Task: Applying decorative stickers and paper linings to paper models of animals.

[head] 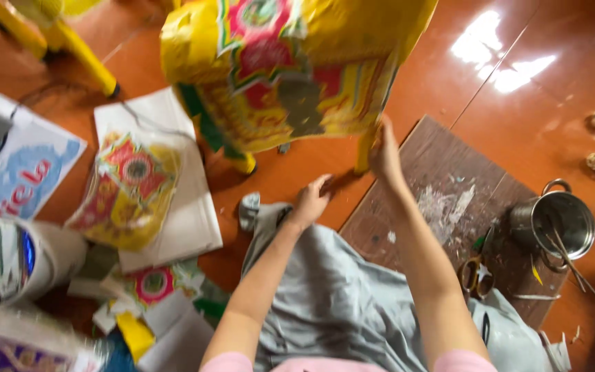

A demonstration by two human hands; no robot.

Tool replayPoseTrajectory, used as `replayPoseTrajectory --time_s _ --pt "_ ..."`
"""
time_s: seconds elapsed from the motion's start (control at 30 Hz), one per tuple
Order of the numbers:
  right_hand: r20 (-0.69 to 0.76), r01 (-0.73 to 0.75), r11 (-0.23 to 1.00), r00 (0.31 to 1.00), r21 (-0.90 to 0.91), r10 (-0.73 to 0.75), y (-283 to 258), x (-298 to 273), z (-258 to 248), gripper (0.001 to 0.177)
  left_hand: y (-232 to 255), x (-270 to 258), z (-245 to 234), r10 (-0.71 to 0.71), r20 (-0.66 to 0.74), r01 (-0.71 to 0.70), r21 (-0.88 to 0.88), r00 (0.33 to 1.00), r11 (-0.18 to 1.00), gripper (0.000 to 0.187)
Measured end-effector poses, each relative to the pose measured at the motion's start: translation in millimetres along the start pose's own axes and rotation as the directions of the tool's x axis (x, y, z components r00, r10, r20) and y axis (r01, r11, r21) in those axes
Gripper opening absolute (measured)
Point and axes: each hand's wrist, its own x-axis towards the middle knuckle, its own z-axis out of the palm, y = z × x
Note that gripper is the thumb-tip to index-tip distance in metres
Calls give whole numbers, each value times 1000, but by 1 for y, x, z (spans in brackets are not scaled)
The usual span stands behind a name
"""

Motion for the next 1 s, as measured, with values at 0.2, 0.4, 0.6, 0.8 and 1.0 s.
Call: replayPoseTrajectory --time_s 0.2,0.4,0.6,0.8,1.0 --pt "139 -326 887 912 -326 386 -38 4 -30 28 77 34 21 -418 240 457 -135 876 879 44" --pt "355 -459 338 876 822 328 54 101 -7 36 -12 37 74 316 -20 -316 -145 948 938 58" --pt "234 -412 627 907 662 349 53 88 -2 30 -30 32 67 357 113 -373 200 927 906 57" --pt "92 -342 853 938 395 334 52 79 -13 26 -79 22 32 -264 362 336 -151 894 930 32" --pt "39 -205 977 978 65 203 0 9 -10 54 -51 33 -65 -88 -303 132 127 949 983 35"
